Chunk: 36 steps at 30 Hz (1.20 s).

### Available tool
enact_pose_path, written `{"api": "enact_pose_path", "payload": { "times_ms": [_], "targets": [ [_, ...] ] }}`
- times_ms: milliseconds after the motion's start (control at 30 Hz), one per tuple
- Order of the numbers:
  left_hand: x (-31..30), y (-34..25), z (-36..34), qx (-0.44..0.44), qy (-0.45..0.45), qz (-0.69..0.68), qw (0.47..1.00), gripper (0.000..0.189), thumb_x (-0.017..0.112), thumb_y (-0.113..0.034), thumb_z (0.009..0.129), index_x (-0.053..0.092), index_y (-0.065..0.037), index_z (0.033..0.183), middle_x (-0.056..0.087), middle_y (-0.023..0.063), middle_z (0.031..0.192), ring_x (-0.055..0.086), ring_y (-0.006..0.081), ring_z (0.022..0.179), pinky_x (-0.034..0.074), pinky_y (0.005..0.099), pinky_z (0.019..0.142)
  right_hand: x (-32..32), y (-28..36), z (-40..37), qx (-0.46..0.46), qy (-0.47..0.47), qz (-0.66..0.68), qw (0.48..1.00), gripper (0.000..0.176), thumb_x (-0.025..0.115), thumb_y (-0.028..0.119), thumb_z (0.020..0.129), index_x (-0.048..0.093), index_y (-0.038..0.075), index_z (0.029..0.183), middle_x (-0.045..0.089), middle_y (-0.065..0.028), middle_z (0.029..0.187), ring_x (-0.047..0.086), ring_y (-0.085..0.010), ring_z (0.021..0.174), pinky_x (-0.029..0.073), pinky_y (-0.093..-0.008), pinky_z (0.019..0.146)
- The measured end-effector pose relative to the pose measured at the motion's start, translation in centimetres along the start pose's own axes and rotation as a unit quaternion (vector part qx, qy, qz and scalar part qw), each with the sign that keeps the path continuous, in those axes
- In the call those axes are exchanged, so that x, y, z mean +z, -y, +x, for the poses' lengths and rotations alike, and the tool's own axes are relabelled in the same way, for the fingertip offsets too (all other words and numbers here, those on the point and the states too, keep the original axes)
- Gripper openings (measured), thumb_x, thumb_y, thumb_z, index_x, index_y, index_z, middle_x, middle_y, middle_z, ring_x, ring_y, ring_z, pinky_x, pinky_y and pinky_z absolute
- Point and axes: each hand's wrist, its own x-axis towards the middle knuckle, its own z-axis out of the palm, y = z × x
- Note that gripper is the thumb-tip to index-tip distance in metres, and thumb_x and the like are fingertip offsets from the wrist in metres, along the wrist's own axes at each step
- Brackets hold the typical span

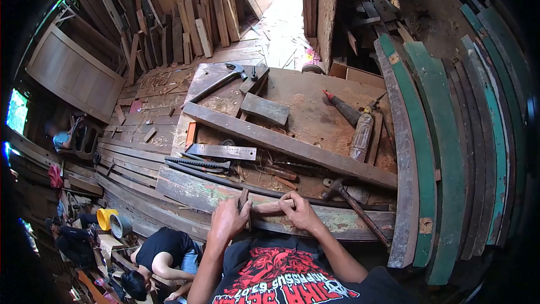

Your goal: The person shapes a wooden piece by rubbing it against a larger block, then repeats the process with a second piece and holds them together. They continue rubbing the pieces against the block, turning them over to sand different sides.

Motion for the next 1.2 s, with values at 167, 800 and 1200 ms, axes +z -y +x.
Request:
{"api": "enact_pose_path", "payload": {
  "times_ms": [167, 800, 1200],
  "targets": [
    [0.1, -0.4, -0.1, 0.002, -0.027, 0.000, 1.000, 0.041, 0.063, -0.039, 0.101, 0.071, 0.001, 0.107, 0.072, 0.0328, 0.096, 0.069, 0.0535, 0.097, 0.055, 0.0616, 0.085, 0.0, -0.1, 0.1, -0.006, 0.002, -0.003, 1.000, 0.030, 0.067, 0.030, 0.105, 0.065, 0.002, 0.111, 0.069, -0.0107, 0.081, 0.067, -0.0167, 0.070, 0.054, -0.0375, 0.066],
    [2.0, 1.2, 0.8, -0.012, -0.121, -0.060, 0.991, 0.040, 0.063, -0.034, 0.102, 0.070, 0.006, 0.101, 0.069, 0.0380, 0.091, 0.068, 0.0563, 0.093, 0.055, 0.0617, 0.082, -0.5, 0.2, 0.3, 0.043, 0.031, -0.002, 0.999, 0.030, 0.070, 0.029, 0.103, 0.066, 0.000, 0.111, 0.071, -0.0124, 0.090, 0.068, -0.0174, 0.083, 0.056, -0.0371, 0.075],
    [0.4, 0.8, 0.5, -0.024, -0.101, -0.083, 0.991, 0.041, 0.062, -0.035, 0.102, 0.071, 0.005, 0.105, 0.070, 0.0365, 0.096, 0.068, 0.0557, 0.097, 0.054, 0.0599, 0.083, -0.8, 1.8, 0.0, 0.077, 0.044, 0.032, 0.996, 0.028, 0.069, 0.029, 0.104, 0.064, 0.003, 0.114, 0.068, -0.0064, 0.082, 0.065, -0.0126, 0.065, 0.052, -0.0338, 0.059]
  ]
}}
